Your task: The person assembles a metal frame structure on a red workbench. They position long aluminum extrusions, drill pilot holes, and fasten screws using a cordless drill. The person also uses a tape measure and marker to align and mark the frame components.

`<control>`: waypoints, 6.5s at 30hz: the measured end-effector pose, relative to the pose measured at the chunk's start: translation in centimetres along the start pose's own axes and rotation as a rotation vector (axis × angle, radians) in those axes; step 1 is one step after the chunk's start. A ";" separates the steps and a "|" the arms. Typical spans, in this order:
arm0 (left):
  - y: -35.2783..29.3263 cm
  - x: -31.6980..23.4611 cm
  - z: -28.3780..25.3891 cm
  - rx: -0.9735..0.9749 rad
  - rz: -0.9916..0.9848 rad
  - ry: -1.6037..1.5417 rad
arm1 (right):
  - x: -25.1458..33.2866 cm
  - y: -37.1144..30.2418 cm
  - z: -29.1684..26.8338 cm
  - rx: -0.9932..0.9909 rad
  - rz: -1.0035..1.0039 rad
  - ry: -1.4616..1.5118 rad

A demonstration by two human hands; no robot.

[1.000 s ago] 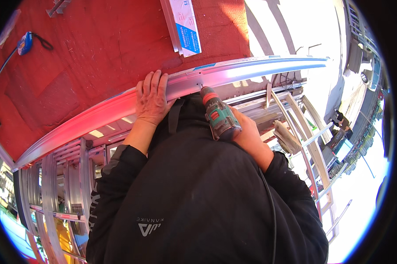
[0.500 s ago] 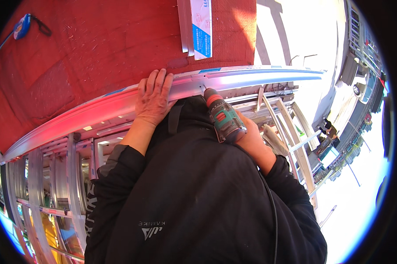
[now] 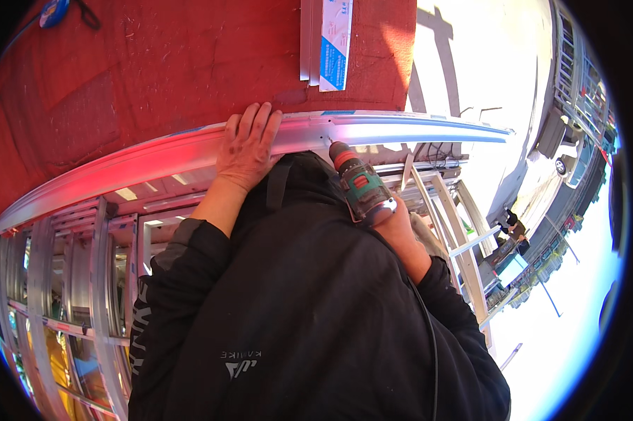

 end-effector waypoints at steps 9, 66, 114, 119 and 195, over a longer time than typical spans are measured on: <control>0.0 0.0 0.1 0.020 -0.002 -0.004 | 0.9 0.0 0.3 0.014 0.013 0.014; 0.5 -0.6 -0.3 -0.013 0.017 0.096 | -6.9 -0.9 3.0 -0.136 -0.167 0.261; 0.0 -0.1 0.2 0.033 -0.009 0.063 | 1.8 0.1 1.2 -0.067 -0.157 -0.229; 0.2 -0.1 0.4 0.014 -0.010 0.051 | 0.8 -2.2 -1.0 -0.041 -0.098 0.068; -0.3 0.1 0.6 -0.013 0.003 0.065 | 9.3 1.7 2.1 -0.015 -0.147 -0.808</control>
Point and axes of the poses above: each hand's wrist, its own y-axis towards the middle knuckle, its own z-axis out of the palm, x = y × z, the point moved 9 cm from there along y, towards the middle knuckle, and after that the axes turned 9 degrees about y, right-handed, at the moved point
